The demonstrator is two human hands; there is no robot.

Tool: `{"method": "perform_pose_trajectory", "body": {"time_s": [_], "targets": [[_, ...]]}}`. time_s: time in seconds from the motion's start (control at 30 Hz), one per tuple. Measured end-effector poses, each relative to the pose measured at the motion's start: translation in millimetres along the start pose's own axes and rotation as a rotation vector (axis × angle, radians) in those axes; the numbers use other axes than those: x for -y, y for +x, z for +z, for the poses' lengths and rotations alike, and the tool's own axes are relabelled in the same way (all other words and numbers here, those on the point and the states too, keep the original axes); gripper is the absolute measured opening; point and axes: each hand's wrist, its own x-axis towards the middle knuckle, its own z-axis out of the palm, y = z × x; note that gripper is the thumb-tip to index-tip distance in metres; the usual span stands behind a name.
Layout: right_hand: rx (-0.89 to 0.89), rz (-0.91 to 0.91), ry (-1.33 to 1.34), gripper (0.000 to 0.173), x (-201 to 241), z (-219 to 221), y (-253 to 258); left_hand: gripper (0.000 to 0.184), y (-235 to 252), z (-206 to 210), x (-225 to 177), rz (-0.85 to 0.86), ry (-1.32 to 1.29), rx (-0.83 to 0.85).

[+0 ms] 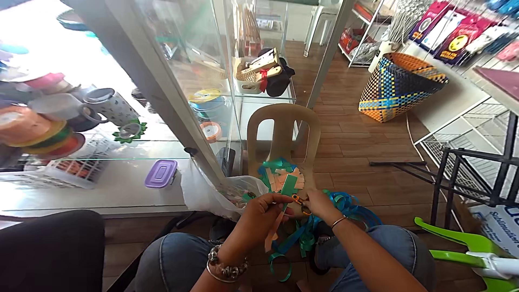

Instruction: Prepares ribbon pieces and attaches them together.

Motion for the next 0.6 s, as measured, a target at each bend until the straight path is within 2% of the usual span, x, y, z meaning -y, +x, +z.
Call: {"method": "perform_pose_trajectory", "body": {"time_s": [0.07, 0.23, 0.4, 0.43, 0.5, 0.53, 0.6], "targets": [[0.044, 0.068, -0.158, 0.040, -8.1, 22.8, 7.4, 0.022, -3.1, -3.4, -4.3, 0.014, -0.025, -0.002], [0.015, 0.156, -0.181, 0.043, -11.8, 39.5, 12.8, 0.023, -9.8, -13.1, -10.9, 0.045, -0.091, 0.054], [0.147, 0.211, -0.237, 0.078, -12.0, 35.8, 17.2, 0.034, -12.2, -26.6, -14.0, 0.041, -0.055, 0.191], [0.187, 0.202, -0.246, 0.077, -13.8, 36.4, 16.4, 0.036, -12.6, -28.8, -14.3, 0.027, -0.038, 0.211], [0.242, 0.183, -0.175, 0.061, -18.4, 35.8, 14.9, 0.037, -13.2, -32.4, -15.4, 0.002, -0.023, 0.243], [0.268, 0.176, -0.091, 0.052, -19.6, 33.3, 11.9, 0.037, -13.7, -33.9, -15.4, -0.003, -0.018, 0.259], [0.337, 0.138, 0.187, 0.046, -13.0, 18.5, -9.3, 0.037, -15.1, -36.5, -15.1, 0.010, -0.001, 0.285]]}}
